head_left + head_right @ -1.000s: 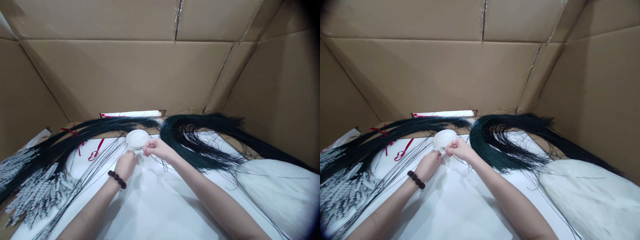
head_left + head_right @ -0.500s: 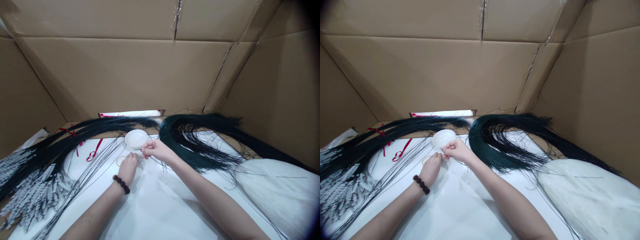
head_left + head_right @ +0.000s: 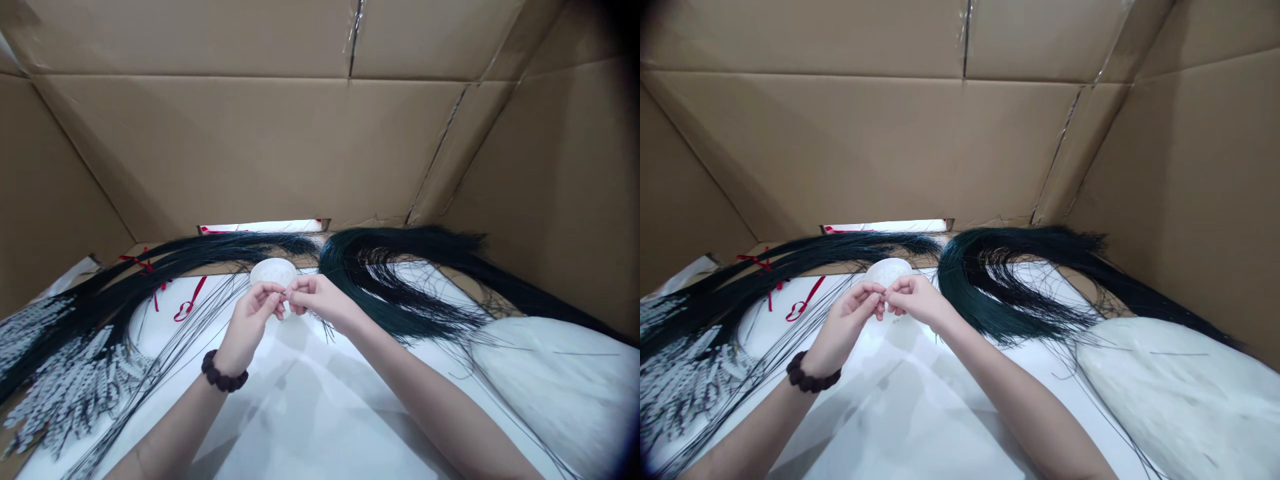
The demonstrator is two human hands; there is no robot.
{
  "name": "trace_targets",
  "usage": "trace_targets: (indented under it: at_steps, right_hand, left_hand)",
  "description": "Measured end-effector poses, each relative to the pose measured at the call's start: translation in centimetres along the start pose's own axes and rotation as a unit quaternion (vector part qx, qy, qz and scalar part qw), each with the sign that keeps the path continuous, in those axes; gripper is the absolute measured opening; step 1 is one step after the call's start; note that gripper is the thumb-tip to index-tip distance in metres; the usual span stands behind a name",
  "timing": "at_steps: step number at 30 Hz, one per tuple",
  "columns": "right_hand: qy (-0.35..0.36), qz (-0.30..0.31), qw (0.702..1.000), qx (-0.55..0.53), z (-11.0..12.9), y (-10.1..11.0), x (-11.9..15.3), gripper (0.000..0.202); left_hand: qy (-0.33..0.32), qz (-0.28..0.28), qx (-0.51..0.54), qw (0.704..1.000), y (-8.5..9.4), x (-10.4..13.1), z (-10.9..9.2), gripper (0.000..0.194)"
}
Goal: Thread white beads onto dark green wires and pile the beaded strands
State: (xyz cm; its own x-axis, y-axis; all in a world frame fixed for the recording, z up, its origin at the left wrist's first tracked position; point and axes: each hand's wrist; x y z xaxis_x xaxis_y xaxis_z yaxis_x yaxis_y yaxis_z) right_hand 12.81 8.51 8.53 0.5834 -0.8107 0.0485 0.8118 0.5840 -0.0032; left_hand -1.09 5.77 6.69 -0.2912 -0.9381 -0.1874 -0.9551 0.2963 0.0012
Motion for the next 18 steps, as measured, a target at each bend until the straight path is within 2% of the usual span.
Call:
trace_targets:
  at_steps: [10, 18]
  right_hand:
    - [0.010, 0.002, 1.000, 0.005, 0.27, -0.27, 0.42, 0.005]
    - [0.004, -0.011, 1.000, 0.013, 0.52, -0.29, 0.54, 0.006]
  left_hand:
    - [0.048, 0.009, 0.114, 0.992, -0.18, 0.17, -0.16, 0.012]
    - [0.056, 0.013, 0.150, 0.987, -0.29, 0.45, -0.44, 0.010]
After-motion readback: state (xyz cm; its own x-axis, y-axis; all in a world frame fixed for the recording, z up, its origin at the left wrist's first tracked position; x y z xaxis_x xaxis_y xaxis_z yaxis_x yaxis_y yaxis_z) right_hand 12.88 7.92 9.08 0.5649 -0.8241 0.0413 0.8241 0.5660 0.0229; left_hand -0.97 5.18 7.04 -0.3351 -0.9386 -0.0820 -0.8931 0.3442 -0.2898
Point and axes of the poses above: each hand's wrist, its own x-axis away from the middle knuckle, its own y-axis out of the back of the hand, z = x × y, and after that the axes turned 10 degrees about z, right-handed
